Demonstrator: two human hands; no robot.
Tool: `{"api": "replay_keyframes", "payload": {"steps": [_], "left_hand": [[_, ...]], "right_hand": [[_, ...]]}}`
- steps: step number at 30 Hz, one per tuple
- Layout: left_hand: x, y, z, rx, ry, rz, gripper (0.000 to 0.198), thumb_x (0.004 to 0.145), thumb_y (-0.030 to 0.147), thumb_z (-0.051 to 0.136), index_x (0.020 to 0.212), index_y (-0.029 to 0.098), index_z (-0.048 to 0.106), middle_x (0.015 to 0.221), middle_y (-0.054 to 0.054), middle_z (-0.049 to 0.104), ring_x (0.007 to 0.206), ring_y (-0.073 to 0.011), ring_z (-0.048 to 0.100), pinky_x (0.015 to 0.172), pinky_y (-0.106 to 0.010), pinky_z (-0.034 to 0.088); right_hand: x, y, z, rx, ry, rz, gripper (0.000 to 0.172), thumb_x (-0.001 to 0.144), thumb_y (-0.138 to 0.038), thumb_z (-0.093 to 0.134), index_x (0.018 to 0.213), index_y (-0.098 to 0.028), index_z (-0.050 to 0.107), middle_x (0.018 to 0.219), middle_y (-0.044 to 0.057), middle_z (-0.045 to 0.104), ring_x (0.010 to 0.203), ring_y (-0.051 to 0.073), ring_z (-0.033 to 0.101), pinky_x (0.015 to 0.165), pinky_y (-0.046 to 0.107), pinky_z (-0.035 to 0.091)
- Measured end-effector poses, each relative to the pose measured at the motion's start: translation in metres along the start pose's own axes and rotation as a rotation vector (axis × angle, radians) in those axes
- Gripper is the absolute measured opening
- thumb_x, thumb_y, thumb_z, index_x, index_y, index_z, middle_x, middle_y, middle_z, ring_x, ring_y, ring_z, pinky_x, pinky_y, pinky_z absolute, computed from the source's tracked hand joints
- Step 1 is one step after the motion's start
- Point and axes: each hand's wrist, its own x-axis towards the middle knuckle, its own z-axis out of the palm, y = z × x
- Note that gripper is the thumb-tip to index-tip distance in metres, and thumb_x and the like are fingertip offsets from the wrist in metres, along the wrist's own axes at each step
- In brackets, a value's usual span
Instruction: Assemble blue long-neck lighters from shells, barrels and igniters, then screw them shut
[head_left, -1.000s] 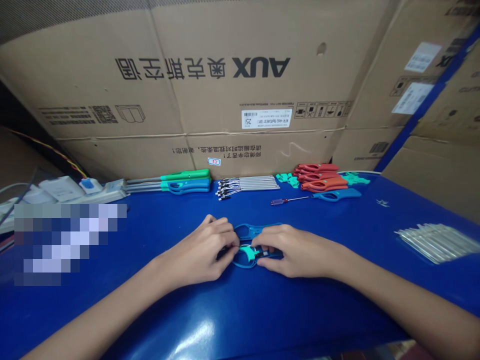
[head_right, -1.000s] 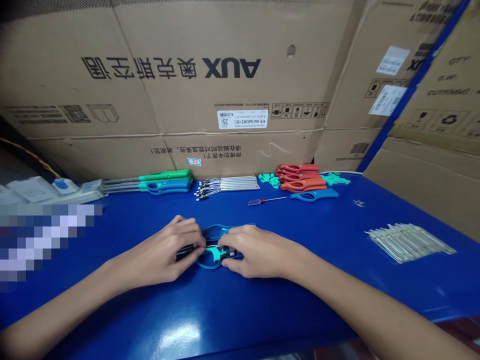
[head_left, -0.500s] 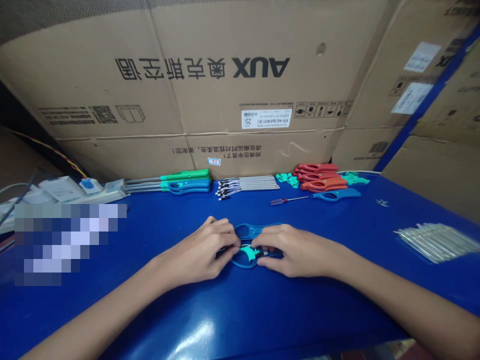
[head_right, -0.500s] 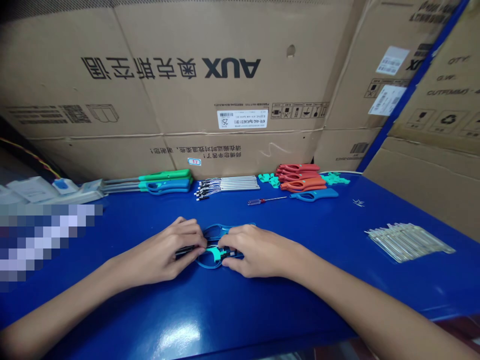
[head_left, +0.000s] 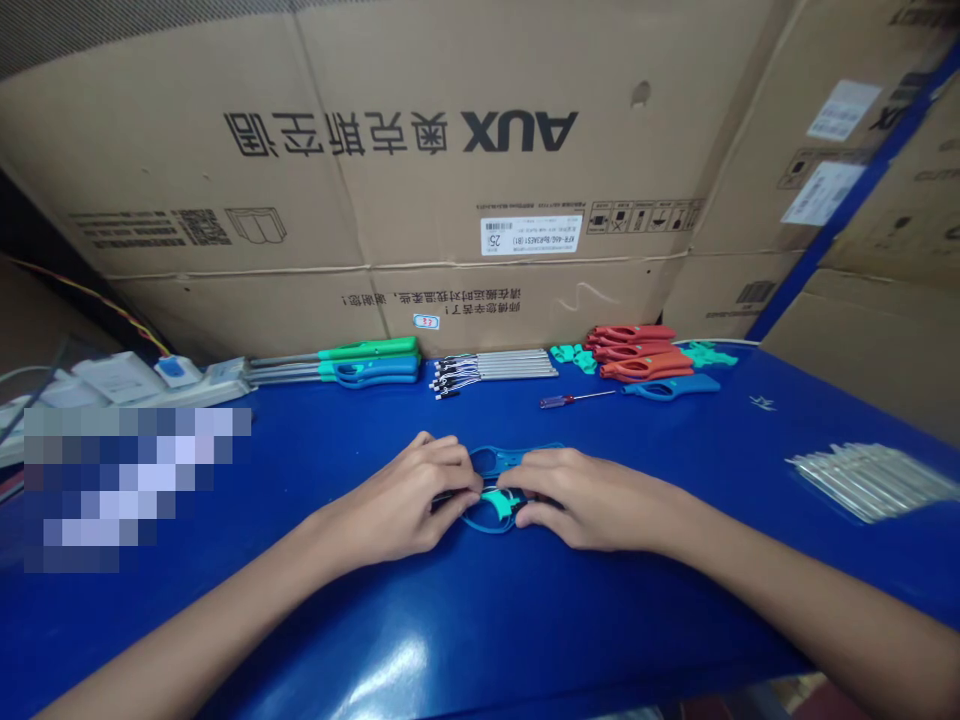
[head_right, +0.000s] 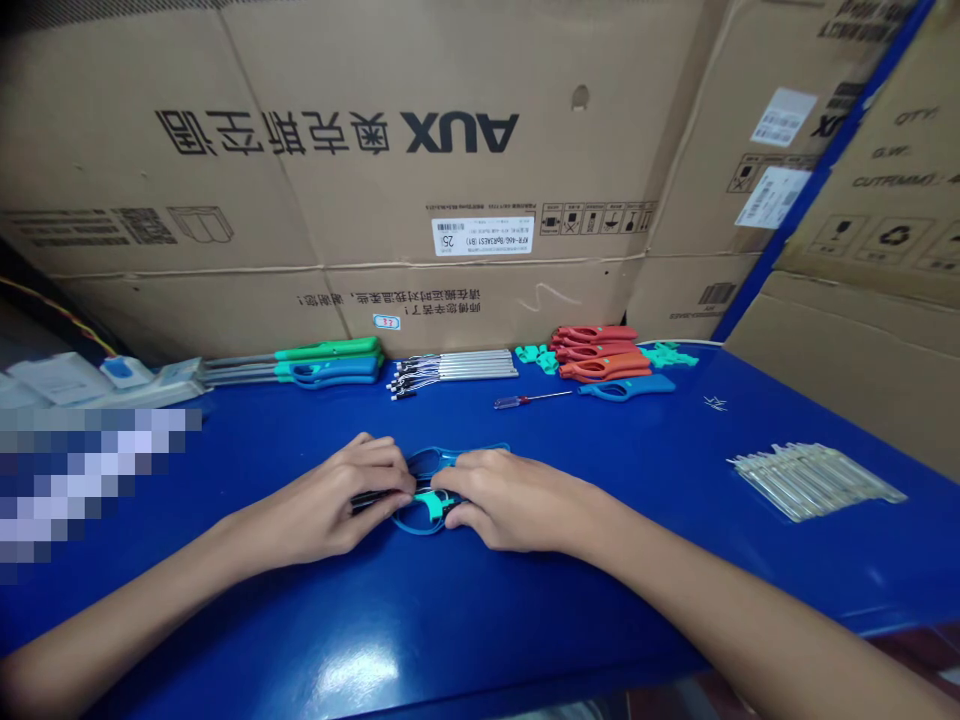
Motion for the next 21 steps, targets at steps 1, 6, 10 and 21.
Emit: {"api": "replay_keyframes", "payload": {"steps": [1, 6, 10, 21], "left_hand": [[0.0000, 0.0005, -0.0002, 0.016, 0.000, 0.011, 0.018, 0.096, 0.020, 0.047, 0.090, 0.020, 0.065, 0.087, -0.002, 0.061, 0.087, -0.0173, 0.055, 0.086, -0.035, 0.035], [0.0010, 0.0060, 0.0003, 0.183, 0.011, 0.080, 0.026, 0.097, 0.017, 0.043, 0.086, 0.018, 0.067, 0.082, -0.003, 0.059, 0.080, -0.0176, 0.051, 0.078, -0.034, 0.031], [0.0018, 0.0090, 0.0016, 0.256, 0.003, 0.097, 0.029, 0.097, 0.014, 0.039, 0.085, 0.016, 0.066, 0.081, -0.004, 0.056, 0.075, -0.0172, 0.049, 0.076, -0.035, 0.029], [0.0017, 0.0088, 0.0070, 0.292, 0.064, 0.067, 0.030, 0.095, 0.014, 0.042, 0.078, 0.016, 0.066, 0.075, -0.004, 0.057, 0.075, -0.0174, 0.049, 0.078, -0.038, 0.029]], "right_hand": [[0.0001, -0.0004, -0.0002, -0.007, -0.003, 0.002, 0.026, 0.093, -0.025, 0.056, 0.117, -0.017, 0.063, 0.100, 0.010, 0.067, 0.096, 0.022, 0.061, 0.081, 0.032, 0.047], [0.0005, -0.0010, -0.0009, -0.026, -0.017, 0.006, 0.027, 0.093, -0.025, 0.055, 0.118, -0.016, 0.063, 0.101, 0.010, 0.066, 0.096, 0.023, 0.061, 0.082, 0.033, 0.047], [0.0002, -0.0011, -0.0008, -0.045, -0.026, -0.004, 0.027, 0.094, -0.025, 0.053, 0.118, -0.016, 0.062, 0.099, 0.010, 0.065, 0.094, 0.023, 0.060, 0.080, 0.034, 0.047], [-0.0008, -0.0052, 0.0010, -0.081, -0.012, 0.008, 0.030, 0.093, -0.024, 0.052, 0.121, -0.018, 0.062, 0.101, 0.011, 0.065, 0.096, 0.026, 0.061, 0.082, 0.038, 0.049]]}}
